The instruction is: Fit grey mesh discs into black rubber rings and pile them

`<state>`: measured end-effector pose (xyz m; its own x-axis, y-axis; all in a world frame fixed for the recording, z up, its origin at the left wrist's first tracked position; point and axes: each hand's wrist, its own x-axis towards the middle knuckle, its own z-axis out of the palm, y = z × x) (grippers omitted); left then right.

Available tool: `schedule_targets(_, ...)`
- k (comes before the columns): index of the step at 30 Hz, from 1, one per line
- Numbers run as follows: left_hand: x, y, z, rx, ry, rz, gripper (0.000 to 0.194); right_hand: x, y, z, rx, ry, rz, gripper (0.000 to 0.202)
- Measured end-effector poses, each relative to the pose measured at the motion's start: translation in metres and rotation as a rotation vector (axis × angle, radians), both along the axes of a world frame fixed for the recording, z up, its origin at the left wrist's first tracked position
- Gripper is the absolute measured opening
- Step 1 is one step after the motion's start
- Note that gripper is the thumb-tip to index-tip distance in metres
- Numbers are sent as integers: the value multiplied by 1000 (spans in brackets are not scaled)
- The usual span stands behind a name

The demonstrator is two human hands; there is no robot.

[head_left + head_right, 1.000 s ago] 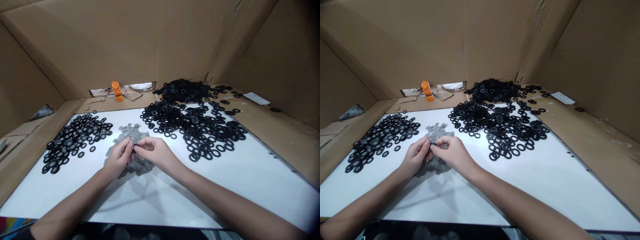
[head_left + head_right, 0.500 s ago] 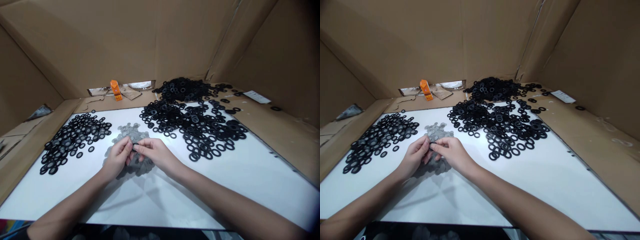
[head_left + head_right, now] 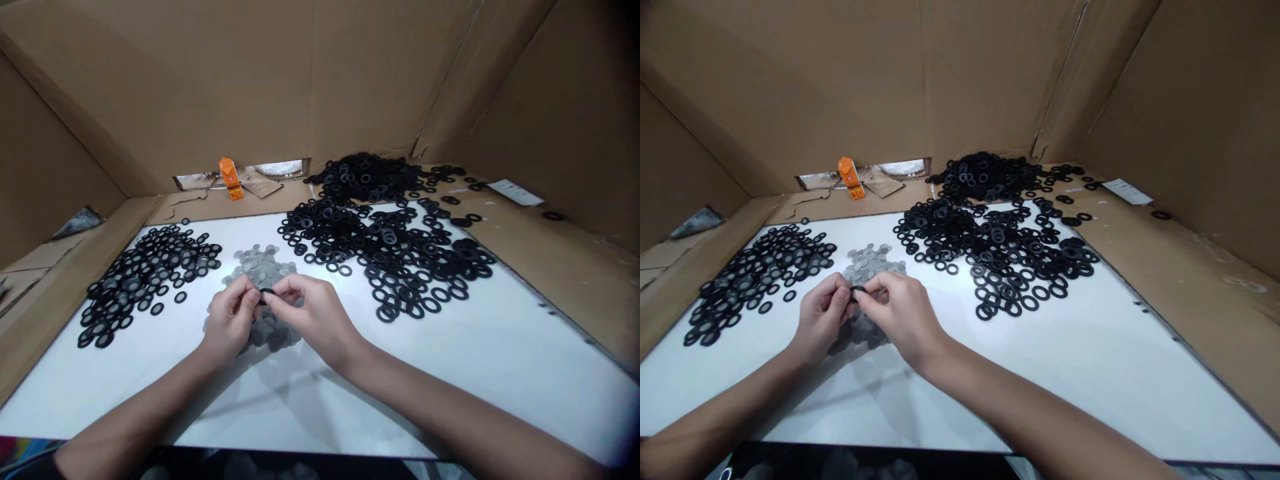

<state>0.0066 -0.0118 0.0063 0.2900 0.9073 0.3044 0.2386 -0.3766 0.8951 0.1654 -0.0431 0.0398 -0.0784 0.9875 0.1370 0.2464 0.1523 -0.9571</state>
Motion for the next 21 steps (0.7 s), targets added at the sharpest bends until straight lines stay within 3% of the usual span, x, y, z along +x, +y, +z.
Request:
schedule_targets(5, -1, -2, -1, 95, 76, 46, 28, 0, -2, 2, 18, -48, 4, 14)
schedule_targets(15, -1, 5, 8, 24, 289, -36, 33, 7, 11, -5, -109, -23, 105, 13)
schedule_targets(21, -2, 6, 5, -125, 80, -111, 33, 1, 10, -4, -174, 186, 53, 17)
